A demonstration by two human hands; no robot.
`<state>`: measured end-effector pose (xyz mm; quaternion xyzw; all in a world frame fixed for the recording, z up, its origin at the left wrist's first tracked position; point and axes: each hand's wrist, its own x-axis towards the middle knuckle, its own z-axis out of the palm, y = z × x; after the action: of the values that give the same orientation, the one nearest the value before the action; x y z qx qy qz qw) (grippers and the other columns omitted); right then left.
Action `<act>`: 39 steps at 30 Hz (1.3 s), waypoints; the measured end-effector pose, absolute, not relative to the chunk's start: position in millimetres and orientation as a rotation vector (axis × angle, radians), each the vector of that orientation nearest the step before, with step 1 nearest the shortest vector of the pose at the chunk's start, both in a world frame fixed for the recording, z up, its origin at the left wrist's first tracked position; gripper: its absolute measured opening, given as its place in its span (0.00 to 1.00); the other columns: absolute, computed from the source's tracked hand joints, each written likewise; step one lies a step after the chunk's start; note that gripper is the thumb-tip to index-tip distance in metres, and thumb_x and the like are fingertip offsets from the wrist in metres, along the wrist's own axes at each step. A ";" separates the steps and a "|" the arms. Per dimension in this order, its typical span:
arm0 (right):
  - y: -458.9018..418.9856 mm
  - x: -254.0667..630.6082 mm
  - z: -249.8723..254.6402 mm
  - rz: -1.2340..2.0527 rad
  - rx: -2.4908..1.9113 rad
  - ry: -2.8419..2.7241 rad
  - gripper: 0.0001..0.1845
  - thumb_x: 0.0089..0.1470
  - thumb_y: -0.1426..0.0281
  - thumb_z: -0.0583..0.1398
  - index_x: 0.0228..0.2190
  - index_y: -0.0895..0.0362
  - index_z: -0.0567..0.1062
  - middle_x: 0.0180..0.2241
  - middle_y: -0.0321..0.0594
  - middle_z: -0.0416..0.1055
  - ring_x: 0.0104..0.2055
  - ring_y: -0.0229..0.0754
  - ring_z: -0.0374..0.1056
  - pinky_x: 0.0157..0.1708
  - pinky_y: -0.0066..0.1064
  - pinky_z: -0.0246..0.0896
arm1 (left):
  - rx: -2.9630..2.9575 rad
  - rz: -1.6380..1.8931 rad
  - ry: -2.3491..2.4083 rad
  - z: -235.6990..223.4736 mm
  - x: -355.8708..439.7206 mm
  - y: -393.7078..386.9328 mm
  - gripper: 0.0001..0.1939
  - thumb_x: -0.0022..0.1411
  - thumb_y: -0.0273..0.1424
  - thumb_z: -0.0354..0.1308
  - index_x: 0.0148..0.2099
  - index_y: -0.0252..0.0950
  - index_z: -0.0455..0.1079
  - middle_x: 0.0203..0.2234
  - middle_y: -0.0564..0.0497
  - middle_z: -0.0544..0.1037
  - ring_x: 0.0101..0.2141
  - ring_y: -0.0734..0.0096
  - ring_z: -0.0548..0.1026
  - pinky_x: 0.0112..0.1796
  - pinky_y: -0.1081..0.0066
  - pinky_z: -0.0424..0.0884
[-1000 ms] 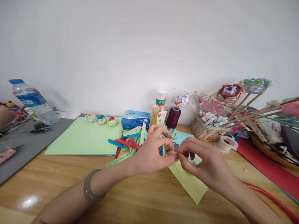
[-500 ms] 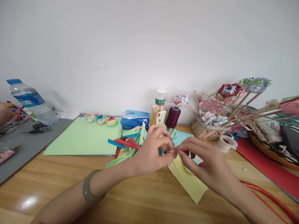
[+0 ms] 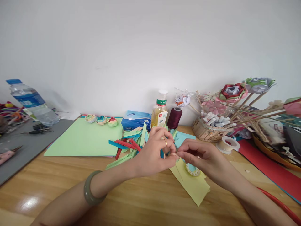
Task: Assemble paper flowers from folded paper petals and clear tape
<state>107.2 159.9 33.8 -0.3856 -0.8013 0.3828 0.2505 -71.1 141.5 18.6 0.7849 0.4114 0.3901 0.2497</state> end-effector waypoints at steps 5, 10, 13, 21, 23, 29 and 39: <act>155.3 107.0 32.7 0.889 -1.009 -2.236 0.12 0.56 0.65 0.56 0.24 0.55 0.71 0.24 0.34 0.67 0.27 0.36 0.62 0.27 0.27 0.55 | 2.144 1.056 1.117 18.8 -70.7 139.5 0.07 0.52 0.24 0.56 0.25 0.37 0.62 0.36 0.50 0.67 0.46 0.65 0.61 0.48 0.64 0.60; 155.7 108.5 34.0 0.836 -0.962 -2.307 0.16 0.60 0.65 0.50 0.24 0.56 0.68 0.24 0.35 0.64 0.26 0.36 0.61 0.25 0.27 0.56 | 2.156 1.044 1.119 20.0 -70.8 139.9 0.07 0.54 0.26 0.55 0.25 0.37 0.62 0.36 0.50 0.68 0.47 0.64 0.61 0.49 0.63 0.60; 157.4 109.7 35.6 0.845 -0.928 -2.336 0.15 0.60 0.66 0.51 0.25 0.56 0.69 0.25 0.36 0.66 0.27 0.37 0.62 0.26 0.27 0.57 | 2.171 1.042 1.120 20.5 -71.5 140.6 0.07 0.54 0.26 0.55 0.25 0.37 0.62 0.35 0.50 0.68 0.46 0.64 0.61 0.48 0.63 0.61; 157.5 107.3 36.0 0.850 -0.889 -2.299 0.09 0.56 0.69 0.57 0.25 0.56 0.74 0.25 0.35 0.70 0.28 0.36 0.65 0.27 0.26 0.58 | 2.188 0.970 1.089 19.6 -73.0 140.9 0.08 0.50 0.24 0.58 0.25 0.37 0.62 0.35 0.50 0.67 0.46 0.65 0.60 0.47 0.65 0.62; 157.8 107.4 37.2 0.877 -0.896 -2.281 0.09 0.54 0.68 0.58 0.24 0.56 0.74 0.25 0.36 0.71 0.27 0.36 0.65 0.26 0.26 0.58 | 2.197 0.958 1.082 19.0 -72.5 140.8 0.08 0.50 0.24 0.59 0.25 0.37 0.62 0.36 0.50 0.66 0.47 0.65 0.59 0.48 0.65 0.61; 161.7 111.6 36.8 0.925 -0.932 -2.378 0.10 0.55 0.66 0.57 0.24 0.56 0.74 0.24 0.35 0.70 0.26 0.36 0.65 0.24 0.26 0.58 | 2.276 0.890 1.066 18.3 -70.5 140.3 0.06 0.50 0.23 0.58 0.26 0.37 0.64 0.38 0.48 0.66 0.49 0.63 0.58 0.49 0.63 0.61; 159.6 113.8 37.5 0.797 -0.930 -2.332 0.12 0.56 0.67 0.57 0.25 0.56 0.75 0.23 0.36 0.70 0.25 0.36 0.63 0.23 0.26 0.56 | 2.075 1.060 1.084 11.6 -69.6 142.2 0.15 0.52 0.27 0.59 0.42 0.39 0.59 0.45 0.45 0.60 0.50 0.61 0.60 0.48 0.59 0.64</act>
<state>113.8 159.6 37.5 -0.3419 -0.8570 0.2928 0.2511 -69.6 142.2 11.6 0.7745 0.4048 0.3959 0.2820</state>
